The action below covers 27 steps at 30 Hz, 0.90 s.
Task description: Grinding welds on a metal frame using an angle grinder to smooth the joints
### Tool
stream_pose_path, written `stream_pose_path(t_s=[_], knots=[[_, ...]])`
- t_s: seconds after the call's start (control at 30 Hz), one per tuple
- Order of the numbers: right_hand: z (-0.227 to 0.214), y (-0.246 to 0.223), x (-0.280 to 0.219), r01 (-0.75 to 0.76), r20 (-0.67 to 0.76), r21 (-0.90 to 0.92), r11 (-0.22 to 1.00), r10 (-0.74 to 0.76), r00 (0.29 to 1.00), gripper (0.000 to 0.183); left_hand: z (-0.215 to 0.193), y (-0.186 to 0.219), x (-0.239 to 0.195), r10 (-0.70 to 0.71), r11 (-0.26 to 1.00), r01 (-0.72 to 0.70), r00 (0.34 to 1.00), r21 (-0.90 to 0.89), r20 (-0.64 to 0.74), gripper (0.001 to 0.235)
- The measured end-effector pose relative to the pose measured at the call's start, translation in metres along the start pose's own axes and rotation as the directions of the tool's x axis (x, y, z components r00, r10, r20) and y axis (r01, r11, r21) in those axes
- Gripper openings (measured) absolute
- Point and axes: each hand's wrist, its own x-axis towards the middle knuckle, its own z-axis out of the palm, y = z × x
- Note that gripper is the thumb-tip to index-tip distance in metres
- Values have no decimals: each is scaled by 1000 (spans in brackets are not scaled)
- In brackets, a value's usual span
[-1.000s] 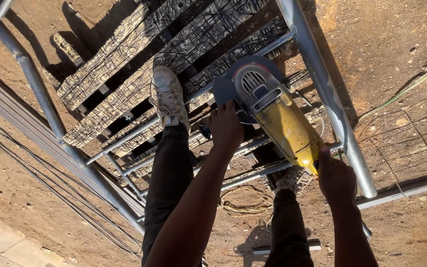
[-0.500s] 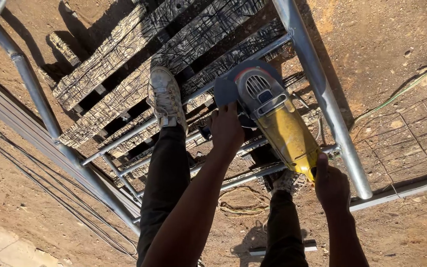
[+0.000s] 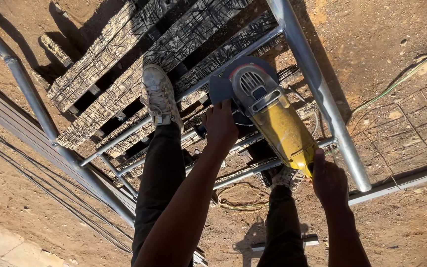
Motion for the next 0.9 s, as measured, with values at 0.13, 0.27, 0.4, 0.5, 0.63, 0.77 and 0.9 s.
stream_pose_path(t_s=[0.13,0.27,0.4,0.5,0.63,0.77,0.9], knots=[[22,27,20,193,-154,-203,960,-226,962,30,-9,0,2,-19,999,17,999,-33,-49,54],[36,32,6,108,-47,-20,994,-108,993,42,-13,10,-6,-17,1000,17,1000,15,-20,53],[-47,-61,-43,-395,217,468,791,330,919,94,4,11,-3,48,994,-36,992,103,-114,51],[-48,-58,-46,-416,204,472,777,363,909,99,11,8,2,115,987,-97,984,126,-138,51],[-57,-59,-36,-364,161,483,797,328,931,97,-1,11,5,83,992,-67,985,106,-152,48],[-57,-64,-32,-339,191,500,797,280,941,96,-7,9,8,17,986,0,994,169,-103,58],[-23,-49,-35,-315,157,427,847,273,949,99,-2,3,3,-17,984,31,997,173,-80,50]])
